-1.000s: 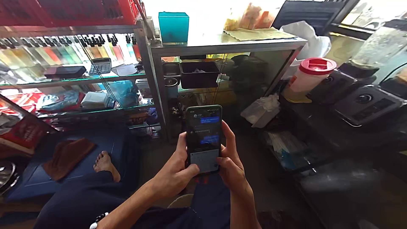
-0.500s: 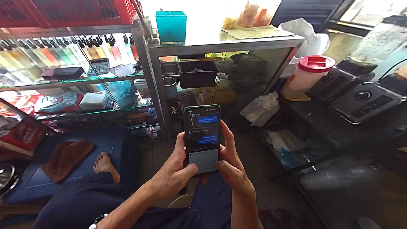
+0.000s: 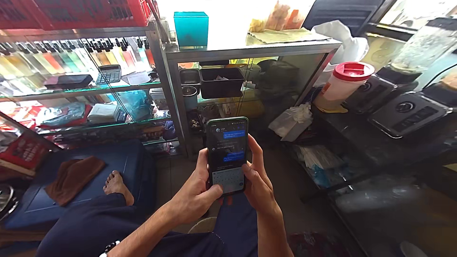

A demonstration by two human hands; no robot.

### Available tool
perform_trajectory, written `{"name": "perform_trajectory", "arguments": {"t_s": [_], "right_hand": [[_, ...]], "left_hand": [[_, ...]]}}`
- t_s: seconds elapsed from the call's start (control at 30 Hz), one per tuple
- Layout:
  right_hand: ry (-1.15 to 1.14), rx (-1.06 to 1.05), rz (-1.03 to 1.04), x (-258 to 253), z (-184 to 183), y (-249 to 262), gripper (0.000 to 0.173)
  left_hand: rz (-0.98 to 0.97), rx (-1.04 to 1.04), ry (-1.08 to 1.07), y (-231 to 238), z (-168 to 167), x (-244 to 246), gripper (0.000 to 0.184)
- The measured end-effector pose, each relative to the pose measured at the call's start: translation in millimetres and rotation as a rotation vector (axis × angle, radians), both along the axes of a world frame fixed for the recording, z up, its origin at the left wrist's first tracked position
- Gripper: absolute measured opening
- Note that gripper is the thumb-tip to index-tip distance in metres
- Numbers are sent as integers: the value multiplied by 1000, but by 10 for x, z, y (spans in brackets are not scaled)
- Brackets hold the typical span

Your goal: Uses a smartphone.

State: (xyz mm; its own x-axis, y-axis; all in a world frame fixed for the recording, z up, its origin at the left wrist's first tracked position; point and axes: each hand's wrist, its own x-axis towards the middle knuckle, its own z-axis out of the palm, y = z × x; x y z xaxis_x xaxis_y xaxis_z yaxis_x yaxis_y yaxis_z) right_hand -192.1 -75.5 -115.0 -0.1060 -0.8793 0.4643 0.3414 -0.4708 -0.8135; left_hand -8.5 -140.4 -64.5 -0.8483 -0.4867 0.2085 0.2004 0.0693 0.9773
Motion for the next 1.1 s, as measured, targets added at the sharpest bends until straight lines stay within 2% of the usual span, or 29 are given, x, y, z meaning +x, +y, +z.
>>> {"name": "perform_trajectory", "arguments": {"t_s": [0.6, 0.87, 1.1], "right_hand": [[-50, -11, 37, 13, -17, -26, 65], [-52, 5, 12, 31, -23, -40, 63], [-28, 2, -102, 64, -24, -71, 53]], "left_hand": [[22, -13, -3, 11, 3, -12, 75], [40, -37, -8, 7, 4, -14, 74], [34, -35, -1, 8, 3, -21, 76]]}}
